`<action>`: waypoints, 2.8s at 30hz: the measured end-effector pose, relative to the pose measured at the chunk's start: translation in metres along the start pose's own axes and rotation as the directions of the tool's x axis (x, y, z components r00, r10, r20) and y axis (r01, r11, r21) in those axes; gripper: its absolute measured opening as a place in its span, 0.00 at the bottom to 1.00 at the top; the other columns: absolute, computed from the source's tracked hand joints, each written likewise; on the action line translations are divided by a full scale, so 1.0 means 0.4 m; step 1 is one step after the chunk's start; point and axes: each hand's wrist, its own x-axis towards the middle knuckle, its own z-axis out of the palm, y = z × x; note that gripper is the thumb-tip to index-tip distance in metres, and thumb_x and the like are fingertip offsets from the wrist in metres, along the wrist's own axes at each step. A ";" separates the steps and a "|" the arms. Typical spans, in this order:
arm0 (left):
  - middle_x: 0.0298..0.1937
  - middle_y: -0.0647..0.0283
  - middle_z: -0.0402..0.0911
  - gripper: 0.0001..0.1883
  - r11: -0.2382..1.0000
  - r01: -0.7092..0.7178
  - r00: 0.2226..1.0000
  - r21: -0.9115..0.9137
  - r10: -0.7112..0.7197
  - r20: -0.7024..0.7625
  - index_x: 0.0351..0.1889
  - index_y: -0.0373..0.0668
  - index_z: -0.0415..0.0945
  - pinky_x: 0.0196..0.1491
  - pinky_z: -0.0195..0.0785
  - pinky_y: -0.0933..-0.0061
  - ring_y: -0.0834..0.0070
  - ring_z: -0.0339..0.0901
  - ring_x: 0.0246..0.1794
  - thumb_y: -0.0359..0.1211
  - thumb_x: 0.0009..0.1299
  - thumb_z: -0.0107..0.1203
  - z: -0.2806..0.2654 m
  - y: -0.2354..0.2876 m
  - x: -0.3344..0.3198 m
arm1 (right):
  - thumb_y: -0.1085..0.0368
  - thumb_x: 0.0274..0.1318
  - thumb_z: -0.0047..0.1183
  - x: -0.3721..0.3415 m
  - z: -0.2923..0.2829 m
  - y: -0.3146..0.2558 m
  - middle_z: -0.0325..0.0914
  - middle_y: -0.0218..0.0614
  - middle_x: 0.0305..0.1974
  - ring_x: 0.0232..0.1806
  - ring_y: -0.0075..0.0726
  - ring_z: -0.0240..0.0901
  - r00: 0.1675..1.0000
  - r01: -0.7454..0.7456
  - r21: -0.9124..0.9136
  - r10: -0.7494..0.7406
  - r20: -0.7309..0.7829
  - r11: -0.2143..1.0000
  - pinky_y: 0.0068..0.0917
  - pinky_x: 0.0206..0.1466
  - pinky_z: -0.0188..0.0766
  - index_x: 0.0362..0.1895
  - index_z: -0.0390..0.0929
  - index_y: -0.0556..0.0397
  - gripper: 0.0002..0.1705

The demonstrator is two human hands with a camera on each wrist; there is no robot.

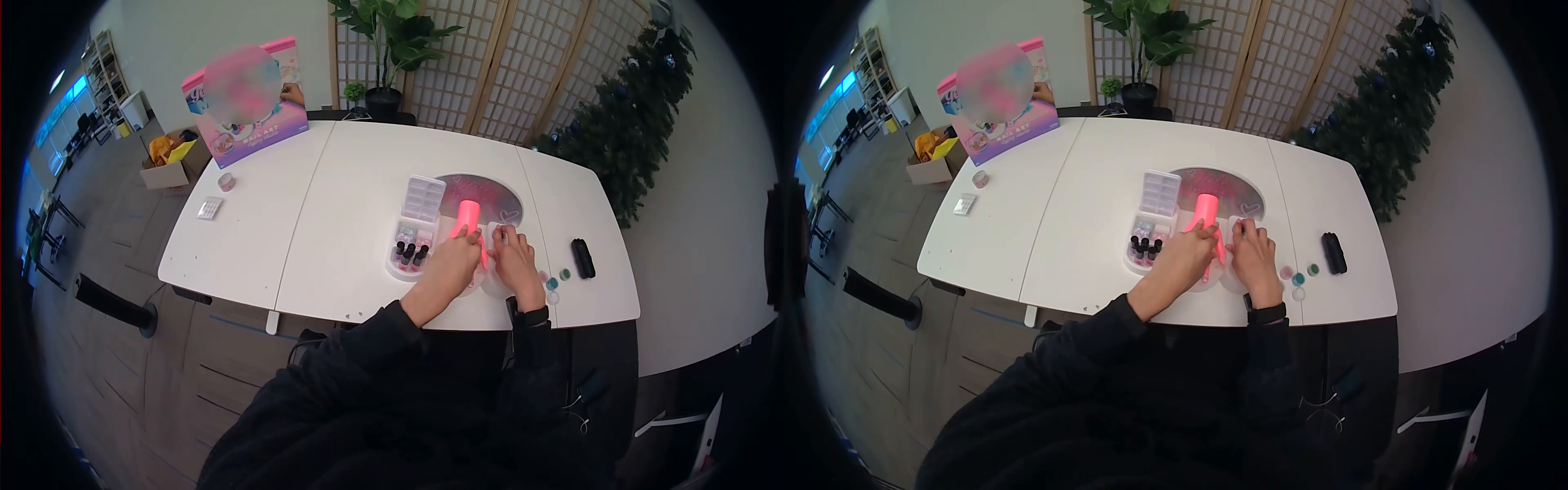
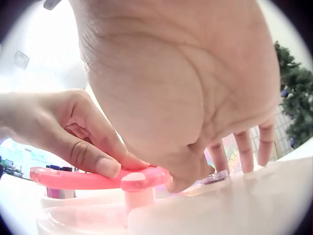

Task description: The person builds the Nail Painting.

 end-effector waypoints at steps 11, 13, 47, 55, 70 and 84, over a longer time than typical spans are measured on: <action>0.67 0.43 0.78 0.19 0.999 -0.036 0.999 -0.009 0.036 -0.035 0.49 0.25 0.80 0.58 0.82 0.58 0.48 0.76 0.68 0.17 0.57 0.61 -0.007 0.006 -0.023 | 0.63 0.75 0.53 -0.122 -0.031 0.147 0.57 0.46 0.81 0.82 0.43 0.54 0.987 -0.157 0.734 0.070 0.148 0.660 0.38 0.80 0.53 0.81 0.58 0.54 0.36; 0.66 0.43 0.78 0.19 1.000 -0.013 1.000 -0.010 0.013 -0.012 0.49 0.25 0.79 0.59 0.81 0.58 0.48 0.75 0.68 0.17 0.58 0.61 -0.018 0.015 -0.025 | 0.62 0.74 0.54 -0.139 -0.052 0.189 0.64 0.48 0.78 0.78 0.44 0.63 0.986 -0.168 0.756 0.112 0.125 0.633 0.40 0.77 0.59 0.79 0.62 0.56 0.34; 0.73 0.38 0.70 0.26 0.963 -0.111 0.993 0.244 0.095 0.074 0.60 0.22 0.73 0.60 0.81 0.60 0.43 0.71 0.72 0.19 0.61 0.60 -0.018 0.033 -0.023 | 0.76 0.41 0.69 -0.143 0.059 0.444 0.84 0.46 0.38 0.45 0.53 0.83 0.908 -0.363 0.244 0.401 -0.125 0.899 0.41 0.49 0.79 0.28 0.91 0.53 0.06; 0.72 0.34 0.69 0.32 0.939 -0.135 0.990 0.317 0.119 0.069 0.62 0.19 0.71 0.68 0.75 0.61 0.41 0.69 0.73 0.22 0.58 0.65 0.019 0.025 -0.028 | 0.82 0.38 0.65 -0.118 0.059 0.400 0.81 0.44 0.39 0.43 0.51 0.81 0.959 -0.195 0.292 0.245 -0.143 0.936 0.40 0.47 0.78 0.34 0.86 0.56 0.15; 0.66 0.41 0.78 0.17 0.987 -0.160 0.987 0.030 0.160 0.031 0.51 0.27 0.77 0.58 0.80 0.52 0.44 0.79 0.63 0.27 0.68 0.63 -0.032 -0.010 -0.004 | 0.79 0.38 0.73 0.044 -0.082 0.154 0.84 0.47 0.39 0.42 0.49 0.85 0.982 -0.079 0.446 0.145 -0.117 0.892 0.39 0.43 0.82 0.38 0.86 0.62 0.17; 0.67 0.46 0.78 0.15 0.990 -0.129 0.991 0.063 0.127 0.032 0.52 0.29 0.80 0.57 0.81 0.53 0.47 0.78 0.66 0.28 0.70 0.62 -0.034 -0.006 -0.007 | 0.79 0.42 0.71 0.018 -0.105 0.140 0.86 0.45 0.35 0.36 0.44 0.86 0.970 -0.141 0.525 0.223 -0.097 0.839 0.37 0.39 0.80 0.40 0.89 0.60 0.16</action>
